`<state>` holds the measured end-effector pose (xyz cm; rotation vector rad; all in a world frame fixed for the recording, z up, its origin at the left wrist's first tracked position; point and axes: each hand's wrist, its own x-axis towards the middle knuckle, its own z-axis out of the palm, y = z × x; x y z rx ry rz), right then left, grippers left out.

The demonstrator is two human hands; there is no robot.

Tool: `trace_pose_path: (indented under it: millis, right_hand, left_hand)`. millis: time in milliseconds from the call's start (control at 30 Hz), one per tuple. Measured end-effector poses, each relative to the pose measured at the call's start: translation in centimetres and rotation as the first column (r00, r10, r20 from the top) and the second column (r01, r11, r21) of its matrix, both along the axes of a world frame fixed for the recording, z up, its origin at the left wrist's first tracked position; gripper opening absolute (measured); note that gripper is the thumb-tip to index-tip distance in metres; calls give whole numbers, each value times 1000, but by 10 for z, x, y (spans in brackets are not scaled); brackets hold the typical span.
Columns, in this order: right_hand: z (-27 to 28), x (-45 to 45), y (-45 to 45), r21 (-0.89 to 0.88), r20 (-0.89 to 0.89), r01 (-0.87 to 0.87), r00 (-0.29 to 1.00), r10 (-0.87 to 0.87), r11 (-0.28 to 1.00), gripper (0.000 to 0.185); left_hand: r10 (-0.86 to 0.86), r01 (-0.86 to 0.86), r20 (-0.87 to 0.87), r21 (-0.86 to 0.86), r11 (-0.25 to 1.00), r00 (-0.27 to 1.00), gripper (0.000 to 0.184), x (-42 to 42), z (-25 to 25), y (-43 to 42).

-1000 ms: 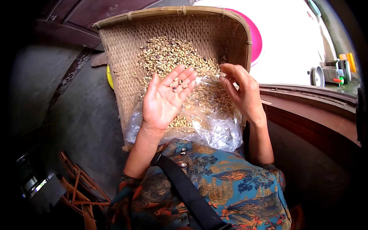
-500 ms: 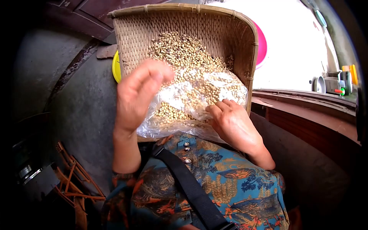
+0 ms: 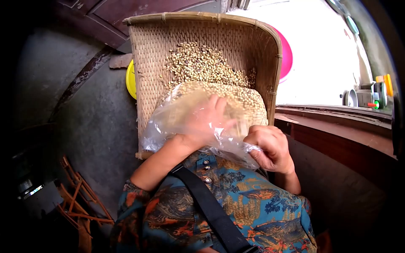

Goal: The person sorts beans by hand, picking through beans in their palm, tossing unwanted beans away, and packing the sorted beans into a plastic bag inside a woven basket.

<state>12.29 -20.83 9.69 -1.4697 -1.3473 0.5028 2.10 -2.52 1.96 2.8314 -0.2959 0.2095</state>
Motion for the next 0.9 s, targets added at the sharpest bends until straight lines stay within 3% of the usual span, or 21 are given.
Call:
trace_pose_path:
  millis: [167,267,367,467,500,533,567,633,700,733,800,833,867,900]
  right_hand:
    - [0,0,2,36,-6,41,999,-41,998,12]
    - [0,5,6,23,88,144,985,-146,989,14]
    - [-4,7,7,-13,155,169,974,-165,986,14]
    - [-7,7,8,-66,155,203,969,-191,977,12]
    - [-9,8,8,-83,139,211,970,-198,974,12]
    - [-11,9,8,-99,123,218,971,-205,971,11]
    - [-13,10,7,-161,76,212,976,-202,964,17]
    - [-15,18,9,-258,-59,71,994,-89,964,27]
    - [-17,34,11,-311,-168,-138,982,89,940,46]
    - [-26,42,12,-226,-267,-189,956,125,956,51]
    - [-36,53,26,-175,-578,-92,815,-27,980,49]
    - [-38,57,42,-256,-315,120,928,-200,959,35]
    - [-30,62,56,-291,4,238,969,-248,927,19]
    - [-36,68,70,-268,158,270,959,-235,925,17]
  left_hand:
    - [-8,19,-110,96,995,994,16,3,4,-15]
    - [108,-126,-80,-263,957,991,9,-1,-39,-16]
    - [70,-208,-227,-672,711,971,8,-3,-18,-9]
    - [167,-204,-119,-654,728,979,8,-10,-16,-2]
    - [107,-312,-294,-861,403,950,11,-14,-10,2]
    - [-19,-425,-425,-905,22,905,15,-18,1,7]
    - [-187,-523,-489,-779,-345,852,19,-22,9,12]
    - [-238,-571,-561,-548,-611,793,25,-28,15,19]
    - [-290,-523,-547,-337,-783,785,32,-33,16,27]
    - [-295,-508,-511,-349,-787,808,31,-38,14,32]
    - [-301,-474,-433,-374,-798,849,29,-51,6,40]
    - [-274,-461,-462,-359,-811,843,26,-55,11,40]
    - [-283,-457,-438,-366,-811,853,26,-60,12,42]
    - [-292,-453,-414,-373,-810,862,25,-65,13,45]
